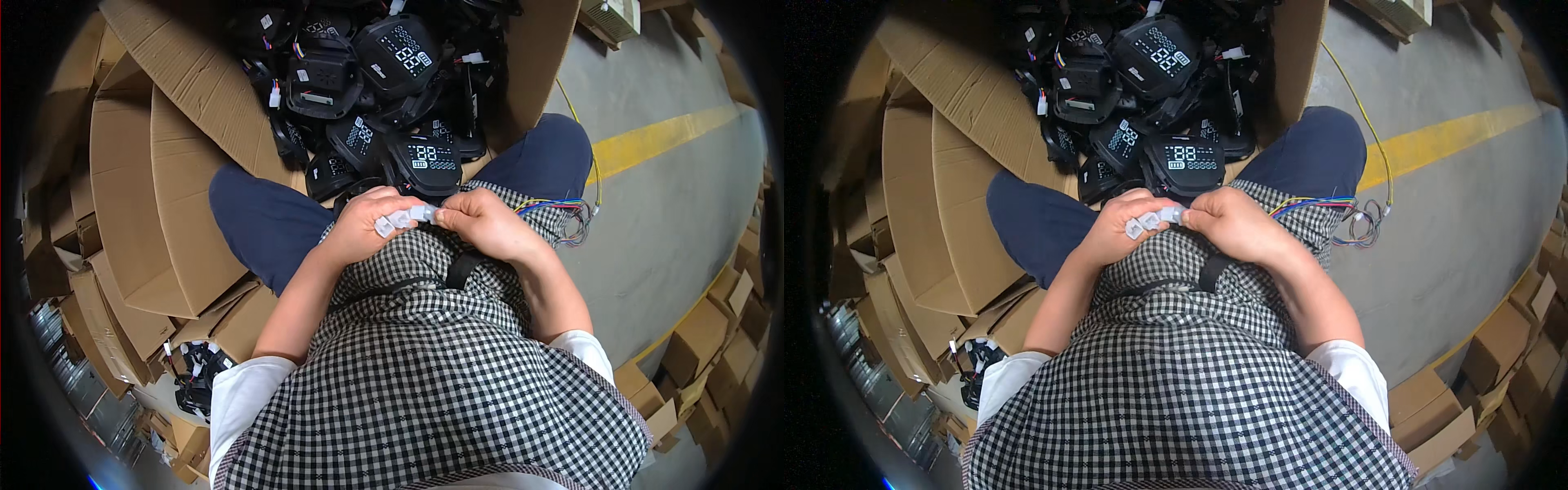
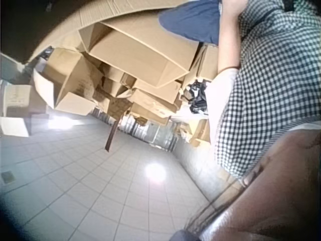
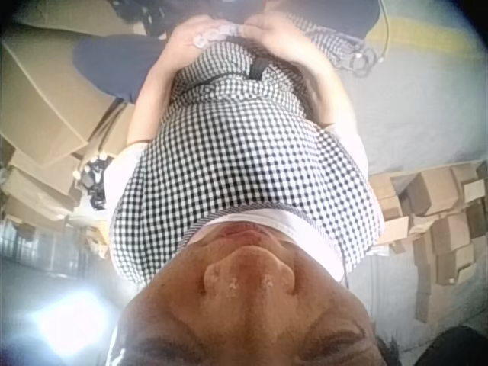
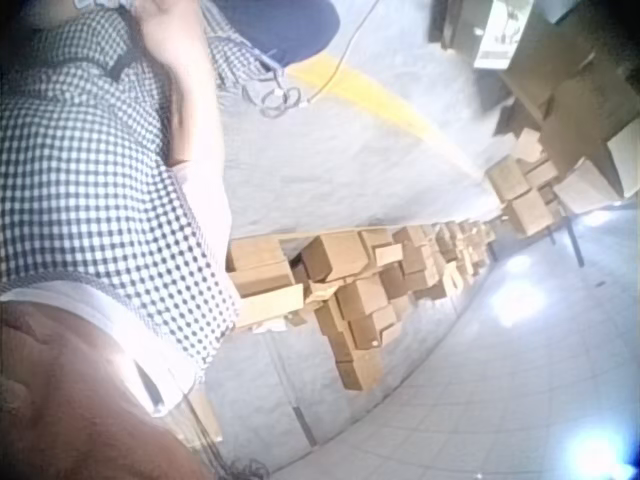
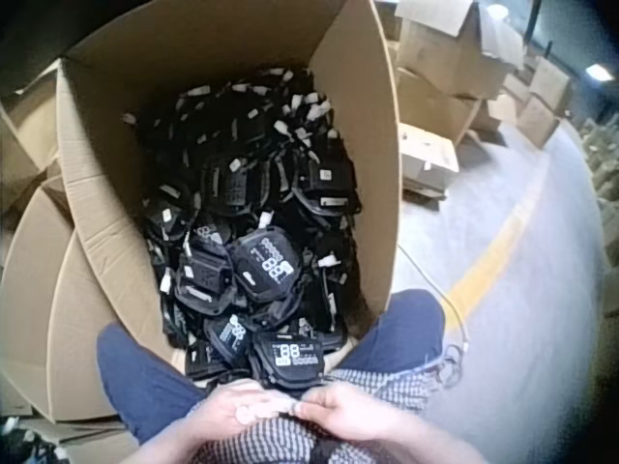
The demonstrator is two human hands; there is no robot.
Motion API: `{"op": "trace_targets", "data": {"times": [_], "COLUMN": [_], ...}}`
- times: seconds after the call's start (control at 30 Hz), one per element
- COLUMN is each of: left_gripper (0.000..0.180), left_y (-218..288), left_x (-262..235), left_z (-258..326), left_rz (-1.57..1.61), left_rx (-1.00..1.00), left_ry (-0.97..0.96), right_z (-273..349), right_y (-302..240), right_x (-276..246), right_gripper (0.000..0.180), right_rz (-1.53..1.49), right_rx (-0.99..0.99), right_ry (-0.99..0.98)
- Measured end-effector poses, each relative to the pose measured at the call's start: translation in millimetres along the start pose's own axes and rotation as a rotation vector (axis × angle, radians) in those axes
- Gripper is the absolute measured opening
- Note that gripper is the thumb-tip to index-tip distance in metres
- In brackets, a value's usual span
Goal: Sorting and inspecting electronic components with displays and wiring harnesses from large cardboard boxes.
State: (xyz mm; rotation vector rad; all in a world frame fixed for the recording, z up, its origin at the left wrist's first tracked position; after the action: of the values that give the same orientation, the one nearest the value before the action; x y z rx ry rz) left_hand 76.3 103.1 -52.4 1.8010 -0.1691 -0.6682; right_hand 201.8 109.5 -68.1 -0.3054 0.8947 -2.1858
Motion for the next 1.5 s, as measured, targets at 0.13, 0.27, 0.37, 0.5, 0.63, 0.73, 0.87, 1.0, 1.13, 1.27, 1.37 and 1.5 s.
{"op": "trace_targets", "data": {"times": [0.13,0.27,0.37,0.5,0.63,0.73,0.87,1.0,1.13,1.27,1.37,1.5], "left_gripper": [0.028,0.028,0.027,0.017,0.015,0.011,0.019,0.023,0.023,0.014,0.026,0.035], "left_y": [1,-6,-9,-20,-22,-34,-40,-49,-41,-9,31,39], "left_x": [7,7,5,-11,-9,-2,-7,-19,-35,-42,-40,-28], "left_z": [1,11,14,15,22,31,45,55,41,14,-7,-18], "left_rz": [0.053,0.141,0.152,0.283,0.352,0.410,0.539,0.688,0.651,0.369,0.049,0.011], "left_rx": [0.030,-0.022,-0.068,-0.263,-0.312,-0.354,-0.361,-0.339,-0.271,-0.041,0.099,0.144], "left_ry": [-0.057,-0.077,-0.088,0.158,0.149,0.204,0.335,0.532,0.586,0.503,0.373,0.283], "right_z": [-4,-8,-16,-28,-63,-130,-156,-83,26,65,52,42], "right_y": [18,16,15,-3,-32,-7,26,16,-32,-72,-79,-68], "right_x": [23,33,32,-34,-71,-69,-64,-82,-86,-49,-6,10], "right_gripper": [0.021,0.023,0.022,0.022,0.023,0.016,0.017,0.019,0.007,0.013,0.011,0.011], "right_rz": [-0.426,-0.407,-0.304,-0.202,-0.392,-0.637,-0.680,-0.143,0.200,0.730,1.057,1.102], "right_rx": [0.195,0.096,0.047,-0.039,-0.075,-0.017,-0.008,-0.055,-0.325,-0.538,-0.596,-0.584], "right_ry": [-0.299,-0.275,-0.226,0.338,0.471,0.317,0.416,0.818,1.067,1.169,1.101,1.079]}}
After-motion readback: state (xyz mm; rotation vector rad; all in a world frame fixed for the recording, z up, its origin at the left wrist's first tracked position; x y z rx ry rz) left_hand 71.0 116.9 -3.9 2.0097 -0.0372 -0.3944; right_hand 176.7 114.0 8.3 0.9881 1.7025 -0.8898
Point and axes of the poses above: each hand's wrist, its own z-axis away from the middle knuckle, its own x-axis out of the palm, y = z × x, the point moved 10 cm from there along -z, towards the middle knuckle, and after that the axes turned 13 degrees about x, right-handed, at the moved point
